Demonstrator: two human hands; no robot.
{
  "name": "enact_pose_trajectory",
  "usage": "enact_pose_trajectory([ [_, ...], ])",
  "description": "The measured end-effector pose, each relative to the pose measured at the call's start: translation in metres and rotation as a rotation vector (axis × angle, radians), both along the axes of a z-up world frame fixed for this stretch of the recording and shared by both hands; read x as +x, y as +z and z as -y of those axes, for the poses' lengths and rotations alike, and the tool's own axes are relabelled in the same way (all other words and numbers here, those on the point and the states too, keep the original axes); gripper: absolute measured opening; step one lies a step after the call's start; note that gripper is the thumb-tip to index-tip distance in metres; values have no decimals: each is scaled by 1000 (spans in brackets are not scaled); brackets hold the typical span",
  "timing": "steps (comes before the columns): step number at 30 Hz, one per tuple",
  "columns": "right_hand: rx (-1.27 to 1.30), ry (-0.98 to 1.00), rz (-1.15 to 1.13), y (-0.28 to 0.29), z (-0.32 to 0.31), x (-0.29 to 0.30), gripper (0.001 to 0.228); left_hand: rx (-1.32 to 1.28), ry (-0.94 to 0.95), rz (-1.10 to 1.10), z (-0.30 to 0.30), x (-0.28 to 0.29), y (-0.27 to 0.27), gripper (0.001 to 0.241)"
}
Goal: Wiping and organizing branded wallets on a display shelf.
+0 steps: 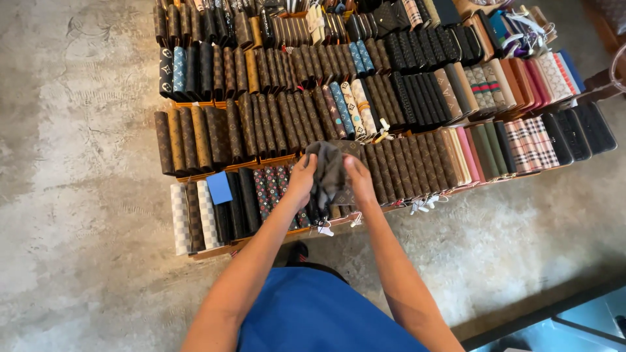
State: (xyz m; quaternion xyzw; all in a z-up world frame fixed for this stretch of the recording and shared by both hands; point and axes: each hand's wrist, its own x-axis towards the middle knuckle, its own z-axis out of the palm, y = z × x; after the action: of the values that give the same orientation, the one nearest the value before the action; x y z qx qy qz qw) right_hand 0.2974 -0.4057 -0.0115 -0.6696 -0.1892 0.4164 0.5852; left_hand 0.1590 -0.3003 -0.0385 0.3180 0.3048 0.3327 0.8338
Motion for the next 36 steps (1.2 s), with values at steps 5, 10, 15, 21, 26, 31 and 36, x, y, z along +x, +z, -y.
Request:
enact_pose_trajectory([
  [5,200,153,171,20,-8,-14,42,393,0,-363,-4,0,25,29],
  [10,65,169,196,-3,-11,17,35,561,-9,-414,-24,-9,29,27],
  [15,289,146,-204,61,-10,10,33,67,72,-117,-34,-23,65,23],
  [21,358,163,-227,71,0,8,35,430,-222,-99,-28,-34,79,23],
  [26,335,27,-292,78,-1,1,42,345,-273,-50,-33,-27,88,27],
  [31,228,65,-226,23,-5,3,47,528,-404,-127,-36,-19,104,32],
  [36,186,10,187,17,-2,20,26,895,-239,-503,-45,-35,175,45],
])
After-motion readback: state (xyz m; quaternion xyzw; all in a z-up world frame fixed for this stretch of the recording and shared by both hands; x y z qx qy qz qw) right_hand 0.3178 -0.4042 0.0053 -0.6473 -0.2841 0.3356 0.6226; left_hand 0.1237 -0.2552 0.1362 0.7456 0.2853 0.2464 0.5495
